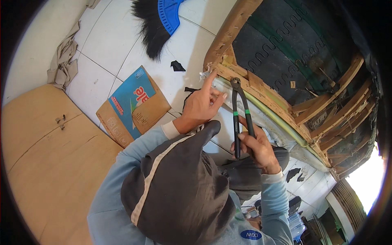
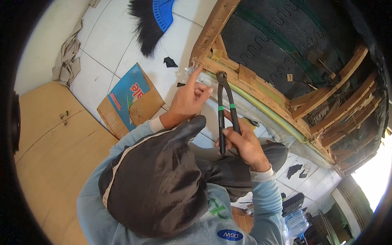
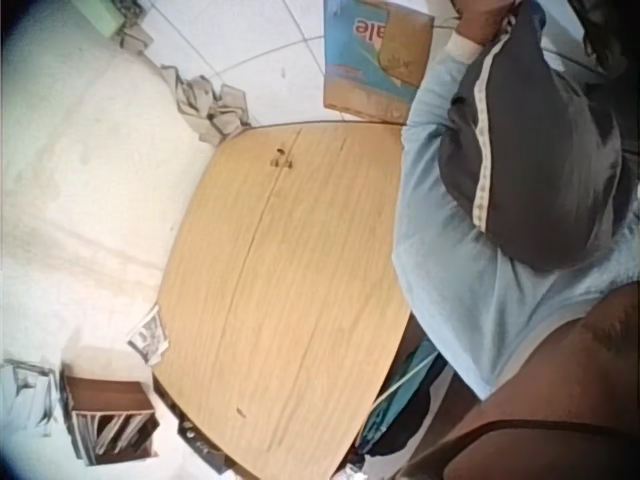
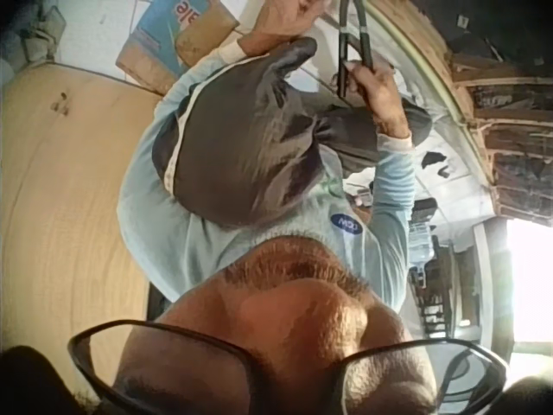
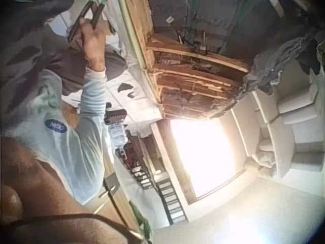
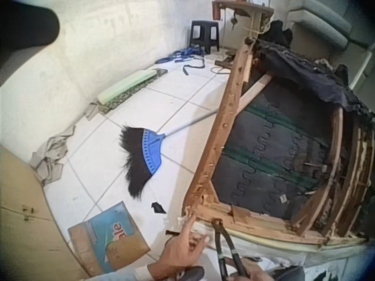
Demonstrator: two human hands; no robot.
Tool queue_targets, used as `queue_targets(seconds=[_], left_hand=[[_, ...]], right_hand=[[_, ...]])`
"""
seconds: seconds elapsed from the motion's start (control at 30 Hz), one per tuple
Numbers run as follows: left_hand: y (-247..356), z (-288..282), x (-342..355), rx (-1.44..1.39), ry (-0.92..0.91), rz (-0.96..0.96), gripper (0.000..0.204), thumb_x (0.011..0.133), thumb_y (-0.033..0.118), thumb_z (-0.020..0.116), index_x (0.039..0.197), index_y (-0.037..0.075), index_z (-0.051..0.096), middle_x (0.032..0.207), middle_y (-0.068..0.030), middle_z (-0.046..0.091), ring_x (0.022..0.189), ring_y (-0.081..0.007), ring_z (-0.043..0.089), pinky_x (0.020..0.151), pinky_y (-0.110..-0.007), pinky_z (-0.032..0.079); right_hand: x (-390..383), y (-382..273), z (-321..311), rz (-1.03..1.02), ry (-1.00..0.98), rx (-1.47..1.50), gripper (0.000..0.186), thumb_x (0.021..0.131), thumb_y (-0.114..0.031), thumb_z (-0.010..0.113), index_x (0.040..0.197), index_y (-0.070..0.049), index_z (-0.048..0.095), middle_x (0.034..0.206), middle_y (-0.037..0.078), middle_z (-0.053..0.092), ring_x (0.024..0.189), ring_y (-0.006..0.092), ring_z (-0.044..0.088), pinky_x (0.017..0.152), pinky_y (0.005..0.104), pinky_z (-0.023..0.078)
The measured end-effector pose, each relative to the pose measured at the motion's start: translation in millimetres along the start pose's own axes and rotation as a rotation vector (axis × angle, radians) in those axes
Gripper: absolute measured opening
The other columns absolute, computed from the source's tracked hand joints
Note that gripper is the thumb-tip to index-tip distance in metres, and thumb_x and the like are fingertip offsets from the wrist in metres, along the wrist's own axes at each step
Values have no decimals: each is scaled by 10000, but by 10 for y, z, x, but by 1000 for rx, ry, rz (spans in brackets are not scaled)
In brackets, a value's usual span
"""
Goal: The person uses pliers and a screwdriver to remove staples and debris from the wooden frame of a piece of furniture. They repeatedly pull out staples and scrape the wood surface to clean the area.
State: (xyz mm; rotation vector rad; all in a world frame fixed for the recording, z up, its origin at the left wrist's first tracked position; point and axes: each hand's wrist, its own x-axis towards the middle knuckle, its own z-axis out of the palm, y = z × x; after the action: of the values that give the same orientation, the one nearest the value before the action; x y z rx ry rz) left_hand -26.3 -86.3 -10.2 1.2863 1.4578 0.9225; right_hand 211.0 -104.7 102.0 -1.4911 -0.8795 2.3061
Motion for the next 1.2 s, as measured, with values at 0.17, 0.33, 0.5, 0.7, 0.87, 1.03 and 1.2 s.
queue_targets(seconds=[0.17,0.33,0.5,0.7,0.87,1.03,1.2], left_hand=[[-67,-38,-8,548,-14,125,933,932,266,775,1708,108,282,897,-134,760,751,-346,748,679,-457,591],[-105,-91,38,656,-28,228,888,948,165,732,1720,215,296,912,-134,755,779,-352,736,694,-451,588],[-194,-96,27,438,-18,346,745,1014,110,638,1696,167,344,850,-101,709,732,-263,706,683,-390,572],[-68,-157,-7,-319,-125,-98,610,1083,107,493,1675,70,353,775,-20,613,704,-70,583,663,-279,503],[21,-259,169,604,-46,361,802,984,141,620,1712,121,285,691,-160,688,583,-376,672,553,-510,518],[-13,-29,144,760,-164,258,881,957,177,676,1723,126,243,701,-144,690,575,-348,675,558,-483,544],[-117,167,94,687,-142,393,953,936,260,743,1727,124,228,682,-141,682,568,-347,676,549,-493,543]], right_hand=[[-20,206,-118,-78,-10,-403,630,1031,-55,539,1646,-27,406,874,81,731,855,161,695,812,298,551],[-53,368,-88,5,-103,-244,667,1020,-72,534,1666,-42,370,1059,116,783,901,134,640,840,297,537],[-26,159,177,28,-147,168,700,1057,-149,509,1694,-13,253,1239,195,746,1089,208,710,993,364,583],[137,-118,404,-30,-182,176,740,1044,-165,504,1697,11,204,1287,196,730,1198,219,686,1044,379,564],[60,25,368,-167,-30,4,719,1034,-118,511,1686,19,243,1124,135,734,1220,244,681,1008,395,557],[-151,236,233,-251,142,150,723,1047,-136,524,1689,22,230,1007,120,694,1230,317,693,1070,456,541],[-223,427,115,-466,257,-93,724,1027,-37,548,1687,13,256,991,111,684,1121,247,691,1041,437,554]])
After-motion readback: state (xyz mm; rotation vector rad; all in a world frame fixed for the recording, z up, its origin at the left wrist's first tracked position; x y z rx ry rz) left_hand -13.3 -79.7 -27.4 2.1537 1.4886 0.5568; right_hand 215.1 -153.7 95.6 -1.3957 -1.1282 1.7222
